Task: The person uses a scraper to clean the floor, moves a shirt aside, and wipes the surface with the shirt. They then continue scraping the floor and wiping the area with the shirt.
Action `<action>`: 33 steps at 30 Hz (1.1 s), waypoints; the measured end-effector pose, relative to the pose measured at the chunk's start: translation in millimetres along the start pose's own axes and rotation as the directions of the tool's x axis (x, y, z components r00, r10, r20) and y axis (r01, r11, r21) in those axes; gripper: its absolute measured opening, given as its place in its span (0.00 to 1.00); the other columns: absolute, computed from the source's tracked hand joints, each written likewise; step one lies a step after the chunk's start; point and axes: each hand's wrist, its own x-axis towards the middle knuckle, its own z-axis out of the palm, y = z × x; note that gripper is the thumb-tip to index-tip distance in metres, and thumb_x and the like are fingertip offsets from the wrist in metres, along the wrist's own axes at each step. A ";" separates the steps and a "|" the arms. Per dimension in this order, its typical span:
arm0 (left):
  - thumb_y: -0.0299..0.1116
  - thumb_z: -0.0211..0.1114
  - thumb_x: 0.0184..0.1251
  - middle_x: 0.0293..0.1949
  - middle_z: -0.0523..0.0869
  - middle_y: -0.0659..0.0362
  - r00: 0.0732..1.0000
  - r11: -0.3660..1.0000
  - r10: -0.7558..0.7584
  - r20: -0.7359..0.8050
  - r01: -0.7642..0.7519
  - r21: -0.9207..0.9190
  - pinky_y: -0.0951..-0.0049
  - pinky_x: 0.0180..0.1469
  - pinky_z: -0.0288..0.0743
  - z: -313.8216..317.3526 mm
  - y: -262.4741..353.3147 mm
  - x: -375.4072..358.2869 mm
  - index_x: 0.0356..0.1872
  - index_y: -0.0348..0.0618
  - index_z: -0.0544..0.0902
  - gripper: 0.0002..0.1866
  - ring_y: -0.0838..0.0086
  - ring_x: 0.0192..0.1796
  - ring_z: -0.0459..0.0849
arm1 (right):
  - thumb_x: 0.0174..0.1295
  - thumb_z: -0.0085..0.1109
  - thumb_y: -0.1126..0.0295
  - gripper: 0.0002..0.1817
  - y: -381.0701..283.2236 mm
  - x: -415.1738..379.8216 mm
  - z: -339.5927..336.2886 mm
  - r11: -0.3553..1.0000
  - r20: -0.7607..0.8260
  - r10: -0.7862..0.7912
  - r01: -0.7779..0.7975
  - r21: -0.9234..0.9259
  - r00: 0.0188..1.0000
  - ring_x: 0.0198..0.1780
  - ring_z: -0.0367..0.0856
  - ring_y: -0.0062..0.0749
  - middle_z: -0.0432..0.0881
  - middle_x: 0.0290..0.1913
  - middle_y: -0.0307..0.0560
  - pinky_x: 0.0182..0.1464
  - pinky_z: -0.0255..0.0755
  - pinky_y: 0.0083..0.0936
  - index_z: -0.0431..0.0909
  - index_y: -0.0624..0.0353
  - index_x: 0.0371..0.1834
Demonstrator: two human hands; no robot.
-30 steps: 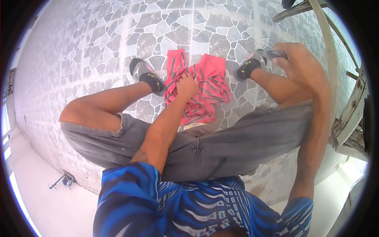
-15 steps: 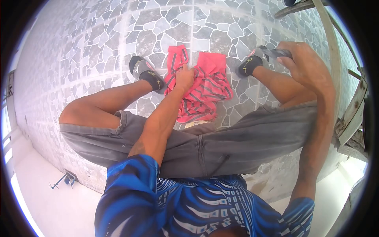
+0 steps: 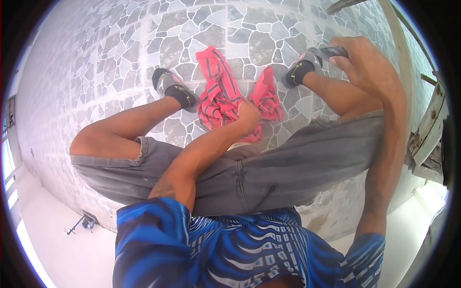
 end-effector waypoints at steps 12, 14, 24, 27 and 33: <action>0.34 0.64 0.66 0.35 0.93 0.51 0.790 0.993 -0.114 0.602 0.067 0.099 0.28 0.53 0.78 -36.6 22.9 -2.5 0.47 0.44 0.93 0.14 0.45 0.32 0.92 | 0.66 0.66 0.65 0.16 18.4 8.3 1.7 0.994 0.046 -0.099 0.101 -0.031 0.994 0.54 0.80 0.54 0.85 0.47 0.57 0.58 0.72 0.42 0.83 0.56 0.55; 0.34 0.65 0.65 0.33 0.93 0.51 0.793 0.995 -0.092 0.602 0.047 0.090 0.28 0.53 0.78 -48.5 21.5 -7.3 0.46 0.44 0.93 0.13 0.47 0.31 0.92 | 0.66 0.65 0.65 0.15 21.0 7.4 5.0 0.991 0.016 -0.130 0.131 -0.027 0.991 0.54 0.80 0.54 0.85 0.46 0.57 0.57 0.72 0.43 0.83 0.56 0.54; 0.30 0.62 0.66 0.37 0.90 0.46 0.970 0.887 -0.205 -0.131 0.127 -0.445 0.48 0.46 0.83 -70.2 -85.8 17.7 0.45 0.40 0.82 0.09 0.46 0.43 0.90 | 0.66 0.65 0.67 0.14 -11.5 5.3 -8.6 0.996 0.088 0.084 -0.086 0.019 0.993 0.53 0.81 0.54 0.85 0.45 0.58 0.56 0.73 0.43 0.83 0.55 0.53; 0.37 0.65 0.64 0.38 0.90 0.42 0.742 0.674 -0.599 -0.300 0.265 -0.690 0.47 0.46 0.82 -108.6 -178.2 22.5 0.43 0.40 0.84 0.12 0.45 0.45 0.90 | 0.65 0.65 0.68 0.13 -28.0 8.9 -23.6 0.991 0.167 0.127 -0.134 0.028 0.978 0.51 0.81 0.57 0.84 0.41 0.61 0.53 0.74 0.44 0.84 0.56 0.52; 0.33 0.66 0.63 0.49 0.85 0.42 0.073 0.223 -0.975 -0.212 0.397 -0.890 0.48 0.55 0.78 -82.5 -307.9 -23.2 0.51 0.36 0.80 0.17 0.43 0.52 0.86 | 0.63 0.65 0.71 0.12 -8.8 7.1 -9.4 0.999 0.058 -0.004 0.001 0.053 0.998 0.45 0.82 0.64 0.84 0.38 0.65 0.48 0.75 0.47 0.84 0.60 0.49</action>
